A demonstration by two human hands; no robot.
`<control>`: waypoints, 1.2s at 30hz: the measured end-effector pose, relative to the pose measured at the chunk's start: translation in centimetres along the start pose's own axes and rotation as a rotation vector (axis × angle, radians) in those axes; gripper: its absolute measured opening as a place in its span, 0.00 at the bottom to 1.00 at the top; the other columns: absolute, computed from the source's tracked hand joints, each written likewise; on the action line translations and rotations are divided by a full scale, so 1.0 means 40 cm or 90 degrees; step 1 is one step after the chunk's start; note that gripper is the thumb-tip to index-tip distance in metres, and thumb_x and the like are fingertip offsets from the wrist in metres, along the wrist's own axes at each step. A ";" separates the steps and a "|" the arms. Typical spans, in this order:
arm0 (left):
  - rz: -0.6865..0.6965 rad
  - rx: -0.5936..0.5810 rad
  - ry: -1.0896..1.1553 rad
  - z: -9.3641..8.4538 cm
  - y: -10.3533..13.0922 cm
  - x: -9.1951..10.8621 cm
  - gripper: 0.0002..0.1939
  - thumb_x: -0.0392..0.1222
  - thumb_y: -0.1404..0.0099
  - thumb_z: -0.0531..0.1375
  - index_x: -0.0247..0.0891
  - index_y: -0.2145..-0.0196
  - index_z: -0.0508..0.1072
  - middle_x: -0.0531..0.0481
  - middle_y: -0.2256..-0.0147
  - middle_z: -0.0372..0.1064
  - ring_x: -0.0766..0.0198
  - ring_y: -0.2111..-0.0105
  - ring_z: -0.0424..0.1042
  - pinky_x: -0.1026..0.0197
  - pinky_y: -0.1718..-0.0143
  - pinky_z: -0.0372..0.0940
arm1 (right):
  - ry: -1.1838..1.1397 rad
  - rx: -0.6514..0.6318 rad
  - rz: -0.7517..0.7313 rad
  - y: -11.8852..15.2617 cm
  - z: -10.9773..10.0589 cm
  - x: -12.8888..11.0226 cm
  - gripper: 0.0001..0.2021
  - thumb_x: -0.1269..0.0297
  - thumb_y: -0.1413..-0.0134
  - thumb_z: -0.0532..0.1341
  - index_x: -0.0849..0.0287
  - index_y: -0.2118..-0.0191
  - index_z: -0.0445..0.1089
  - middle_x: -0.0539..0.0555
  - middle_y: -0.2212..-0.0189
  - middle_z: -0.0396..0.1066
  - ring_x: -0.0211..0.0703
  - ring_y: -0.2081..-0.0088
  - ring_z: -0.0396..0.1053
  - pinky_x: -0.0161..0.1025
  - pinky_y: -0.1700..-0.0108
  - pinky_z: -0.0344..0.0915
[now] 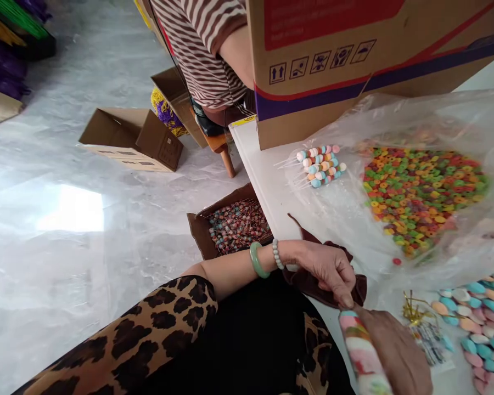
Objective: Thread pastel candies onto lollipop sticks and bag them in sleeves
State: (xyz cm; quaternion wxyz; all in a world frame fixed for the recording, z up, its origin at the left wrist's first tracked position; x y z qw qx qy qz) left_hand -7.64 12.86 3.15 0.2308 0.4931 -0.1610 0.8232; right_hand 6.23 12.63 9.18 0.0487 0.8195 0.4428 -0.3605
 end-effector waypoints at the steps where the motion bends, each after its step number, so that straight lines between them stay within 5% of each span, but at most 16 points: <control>1: 0.034 0.032 -0.053 -0.012 0.008 0.023 0.13 0.43 0.63 0.74 0.38 0.85 0.73 0.53 0.87 0.59 0.67 0.85 0.56 0.63 0.83 0.51 | 0.048 -0.038 -0.082 -0.012 0.013 -0.034 0.08 0.56 0.44 0.62 0.48 0.61 0.74 0.57 0.71 0.74 0.52 0.68 0.71 0.48 0.65 0.66; 4: 0.075 0.156 -0.263 -0.014 0.025 0.087 0.12 0.33 0.60 0.70 0.39 0.87 0.69 0.52 0.85 0.60 0.64 0.80 0.61 0.60 0.78 0.55 | 0.187 -0.127 -0.226 -0.064 0.057 -0.087 0.11 0.64 0.39 0.53 0.53 0.61 0.74 0.57 0.76 0.71 0.47 0.75 0.65 0.44 0.71 0.61; 8: 0.145 0.434 -0.504 0.032 0.038 0.157 0.07 0.35 0.40 0.57 0.38 0.73 0.74 0.42 0.72 0.67 0.52 0.64 0.67 0.53 0.61 0.59 | 0.050 0.076 0.046 -0.194 -0.012 -0.010 0.13 0.63 0.44 0.57 0.57 0.77 0.71 0.48 0.85 0.59 0.37 0.82 0.54 0.36 0.79 0.55; 10: 0.190 0.501 -0.455 0.046 0.026 0.147 0.12 0.39 0.35 0.53 0.37 0.60 0.74 0.39 0.66 0.69 0.50 0.60 0.67 0.50 0.56 0.59 | -0.117 0.170 0.123 -0.238 -0.036 0.018 0.16 0.58 0.43 0.56 0.56 0.80 0.67 0.44 0.87 0.54 0.34 0.85 0.48 0.34 0.83 0.52; 13: 0.173 0.596 -0.125 -0.019 0.015 0.070 0.17 0.52 0.34 0.53 0.40 0.54 0.71 0.42 0.64 0.70 0.55 0.63 0.69 0.53 0.57 0.63 | -0.338 0.180 0.109 -0.266 -0.010 0.015 0.18 0.55 0.39 0.53 0.54 0.78 0.65 0.40 0.88 0.47 0.34 0.88 0.41 0.34 0.87 0.49; 15: 0.067 0.515 0.150 -0.053 0.004 -0.010 0.26 0.63 0.37 0.53 0.38 0.56 0.69 0.44 0.67 0.70 0.57 0.68 0.71 0.53 0.62 0.65 | -0.307 0.206 0.054 -0.247 0.005 0.004 0.19 0.55 0.37 0.51 0.55 0.76 0.67 0.41 0.87 0.50 0.34 0.88 0.45 0.34 0.86 0.52; 17: -0.075 0.266 0.337 -0.024 0.002 -0.066 0.36 0.73 0.43 0.51 0.34 0.59 0.69 0.43 0.69 0.70 0.53 0.70 0.73 0.51 0.66 0.67 | -0.130 0.249 -0.001 -0.205 0.010 -0.001 0.20 0.55 0.36 0.51 0.58 0.74 0.72 0.44 0.86 0.58 0.36 0.85 0.54 0.34 0.81 0.57; 19: -0.142 0.071 0.390 0.012 0.038 -0.081 0.40 0.75 0.47 0.53 0.33 0.57 0.69 0.40 0.67 0.72 0.47 0.67 0.76 0.48 0.66 0.68 | 0.030 0.259 -0.049 -0.162 0.017 0.000 0.15 0.60 0.38 0.55 0.60 0.70 0.75 0.48 0.83 0.65 0.38 0.80 0.60 0.35 0.76 0.60; 21: -0.149 -0.001 0.366 0.022 0.075 -0.084 0.36 0.70 0.48 0.60 0.34 0.56 0.70 0.40 0.65 0.74 0.46 0.67 0.77 0.50 0.68 0.69 | 0.164 0.227 -0.156 -0.126 0.032 -0.013 0.08 0.68 0.41 0.59 0.61 0.63 0.76 0.52 0.78 0.71 0.40 0.75 0.63 0.37 0.70 0.59; 24: -0.131 0.037 0.296 0.001 0.110 -0.092 0.29 0.55 0.50 0.69 0.32 0.58 0.72 0.43 0.69 0.74 0.58 0.75 0.74 0.61 0.74 0.67 | 0.358 0.180 -0.342 -0.083 0.066 -0.047 0.09 0.75 0.42 0.59 0.63 0.57 0.73 0.57 0.71 0.73 0.42 0.69 0.65 0.41 0.65 0.58; 29: -0.231 0.001 0.319 0.032 0.160 -0.124 0.41 0.73 0.47 0.56 0.26 0.62 0.74 0.38 0.73 0.74 0.56 0.75 0.74 0.62 0.77 0.65 | 0.394 0.176 -0.389 -0.066 0.080 -0.081 0.06 0.73 0.41 0.59 0.63 0.59 0.72 0.57 0.69 0.74 0.41 0.68 0.66 0.41 0.65 0.57; 31: -0.263 0.037 0.355 0.045 0.173 -0.123 0.34 0.68 0.45 0.60 0.29 0.62 0.74 0.40 0.72 0.74 0.55 0.73 0.75 0.59 0.73 0.68 | 0.347 0.139 -0.405 -0.066 0.091 -0.090 0.06 0.66 0.38 0.58 0.60 0.62 0.73 0.55 0.68 0.74 0.39 0.69 0.66 0.39 0.67 0.57; 33: -0.291 0.095 0.332 0.039 0.174 -0.115 0.22 0.55 0.44 0.65 0.34 0.60 0.74 0.45 0.71 0.74 0.58 0.72 0.75 0.58 0.69 0.68 | 0.209 0.055 -0.273 -0.089 0.103 -0.059 0.08 0.64 0.38 0.57 0.58 0.64 0.73 0.53 0.69 0.74 0.38 0.70 0.66 0.37 0.68 0.57; 36: -0.306 0.185 0.157 -0.003 0.160 -0.087 0.16 0.47 0.44 0.67 0.38 0.59 0.74 0.48 0.69 0.73 0.60 0.69 0.73 0.58 0.65 0.68 | -0.150 0.037 0.147 -0.102 0.131 0.042 0.13 0.62 0.39 0.55 0.58 0.72 0.72 0.48 0.76 0.70 0.35 0.73 0.64 0.32 0.72 0.58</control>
Point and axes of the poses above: each hand's wrist, its own y-axis away from the middle knuckle, its own z-axis out of the palm, x = y × z, the point moved 7 cm from there along -y, towards the middle knuckle
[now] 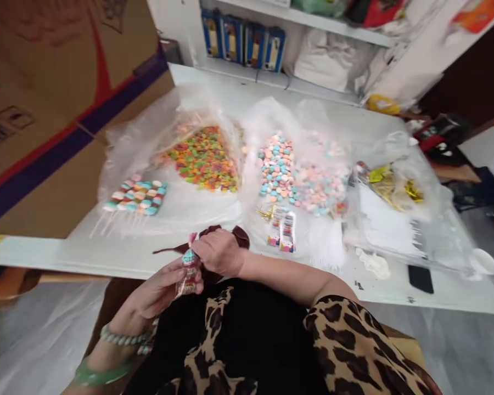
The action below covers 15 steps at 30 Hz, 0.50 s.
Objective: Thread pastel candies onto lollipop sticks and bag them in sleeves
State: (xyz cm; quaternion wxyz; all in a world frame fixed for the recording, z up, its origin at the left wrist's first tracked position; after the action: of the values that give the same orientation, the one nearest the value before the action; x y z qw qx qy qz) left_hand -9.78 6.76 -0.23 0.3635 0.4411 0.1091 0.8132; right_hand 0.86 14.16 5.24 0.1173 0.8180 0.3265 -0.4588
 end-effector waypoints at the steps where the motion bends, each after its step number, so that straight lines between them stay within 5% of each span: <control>1: 0.033 0.051 -0.084 -0.017 0.000 0.024 0.16 0.46 0.45 0.67 0.38 0.59 0.75 0.48 0.67 0.74 0.61 0.67 0.73 0.59 0.63 0.67 | -0.097 0.014 0.110 0.006 0.012 0.027 0.15 0.61 0.40 0.55 0.58 0.75 0.70 0.46 0.80 0.67 0.34 0.76 0.62 0.31 0.75 0.58; 4: 0.123 0.128 -0.351 -0.049 0.018 0.099 0.14 0.45 0.47 0.68 0.40 0.61 0.79 0.47 0.62 0.74 0.58 0.60 0.71 0.60 0.58 0.65 | -0.348 -0.118 0.257 0.039 0.087 0.053 0.12 0.62 0.44 0.58 0.58 0.77 0.66 0.42 0.86 0.58 0.33 0.83 0.55 0.31 0.80 0.56; 7: 0.124 0.097 -0.520 -0.048 0.040 0.141 0.13 0.48 0.46 0.68 0.41 0.64 0.81 0.46 0.61 0.74 0.56 0.59 0.71 0.59 0.55 0.65 | -0.664 -0.371 0.355 0.090 0.150 0.043 0.07 0.63 0.45 0.58 0.60 0.70 0.67 0.45 0.82 0.63 0.33 0.83 0.57 0.32 0.78 0.58; 9: 0.099 0.085 -0.594 -0.041 0.053 0.156 0.14 0.50 0.45 0.66 0.42 0.63 0.81 0.45 0.63 0.75 0.56 0.61 0.71 0.60 0.57 0.66 | -0.728 -0.439 0.380 0.105 0.155 0.041 0.08 0.60 0.44 0.58 0.60 0.67 0.67 0.48 0.78 0.66 0.34 0.80 0.61 0.33 0.75 0.59; 12: 0.039 0.099 -0.683 -0.044 0.083 0.162 0.17 0.54 0.43 0.64 0.44 0.59 0.81 0.46 0.63 0.75 0.55 0.61 0.72 0.61 0.59 0.67 | -0.426 -0.421 0.291 0.090 0.147 0.047 0.09 0.59 0.45 0.59 0.59 0.71 0.67 0.47 0.79 0.66 0.35 0.78 0.63 0.32 0.73 0.59; 15: -0.068 0.194 -0.736 -0.115 0.154 0.148 0.22 0.59 0.43 0.60 0.46 0.56 0.80 0.47 0.60 0.77 0.51 0.58 0.74 0.59 0.58 0.68 | 0.025 -0.326 0.138 0.067 0.114 0.034 0.11 0.60 0.42 0.57 0.58 0.73 0.68 0.51 0.75 0.71 0.40 0.70 0.68 0.33 0.69 0.57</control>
State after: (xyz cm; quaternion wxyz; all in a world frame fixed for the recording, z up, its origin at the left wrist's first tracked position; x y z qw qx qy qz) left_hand -18.52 7.11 3.92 0.3371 0.8530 0.0312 0.3972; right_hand 0.01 10.44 1.33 0.3620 0.8009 0.3444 -0.3301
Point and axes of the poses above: each hand's wrist, its own y-axis away from the middle knuckle, its own z-axis out of the palm, x = y × z, the point moved 7 cm from there along -y, towards the middle knuckle
